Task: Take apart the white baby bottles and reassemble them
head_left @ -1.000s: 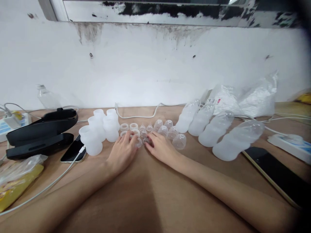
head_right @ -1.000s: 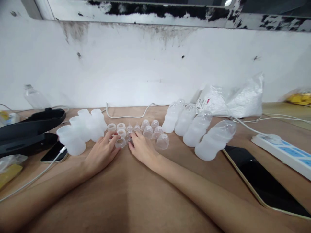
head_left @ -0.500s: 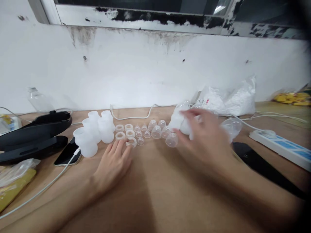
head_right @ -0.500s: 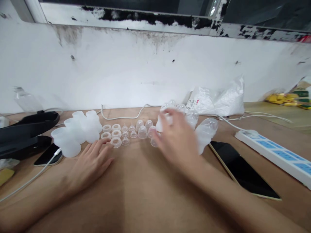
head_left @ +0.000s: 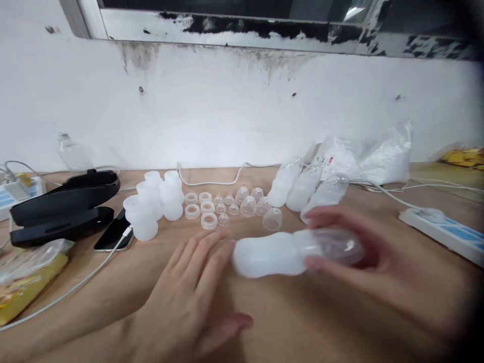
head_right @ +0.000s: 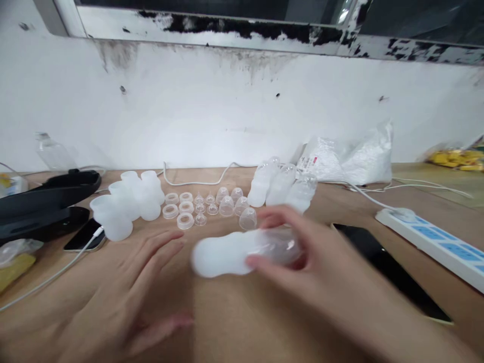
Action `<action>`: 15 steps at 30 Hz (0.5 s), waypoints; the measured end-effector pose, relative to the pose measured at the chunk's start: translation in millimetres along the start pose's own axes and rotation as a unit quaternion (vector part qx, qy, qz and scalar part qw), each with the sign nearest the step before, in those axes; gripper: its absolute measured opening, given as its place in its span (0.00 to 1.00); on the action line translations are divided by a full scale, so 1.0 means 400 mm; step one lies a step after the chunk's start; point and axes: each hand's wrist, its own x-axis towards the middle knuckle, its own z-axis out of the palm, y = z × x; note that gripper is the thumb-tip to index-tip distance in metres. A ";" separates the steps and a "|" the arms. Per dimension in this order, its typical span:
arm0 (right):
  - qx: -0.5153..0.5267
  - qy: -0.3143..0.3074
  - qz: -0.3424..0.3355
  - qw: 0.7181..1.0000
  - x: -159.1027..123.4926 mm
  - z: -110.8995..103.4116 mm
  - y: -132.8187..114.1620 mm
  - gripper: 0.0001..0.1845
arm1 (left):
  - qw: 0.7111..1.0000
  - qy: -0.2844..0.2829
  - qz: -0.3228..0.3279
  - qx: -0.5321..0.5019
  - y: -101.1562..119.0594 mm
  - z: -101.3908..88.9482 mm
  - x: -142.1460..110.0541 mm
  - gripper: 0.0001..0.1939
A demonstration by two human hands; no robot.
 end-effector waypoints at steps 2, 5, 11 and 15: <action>0.090 -0.115 -0.001 0.989 -0.010 0.045 -0.068 0.22 | 0.999 -0.029 0.009 -0.019 0.007 0.001 0.007 0.34; 0.128 -0.196 -0.046 0.971 -0.009 0.086 -0.108 0.16 | 0.993 -0.102 0.017 -0.053 -0.003 0.003 0.003 0.26; 0.162 -0.216 -0.098 0.958 -0.025 0.107 -0.090 0.16 | 0.988 -0.126 0.043 -0.084 -0.017 -0.044 -0.023 0.26; 0.161 -0.196 -0.142 0.957 -0.045 0.115 -0.086 0.17 | 0.965 -0.194 -0.002 -0.178 -0.021 -0.085 -0.011 0.23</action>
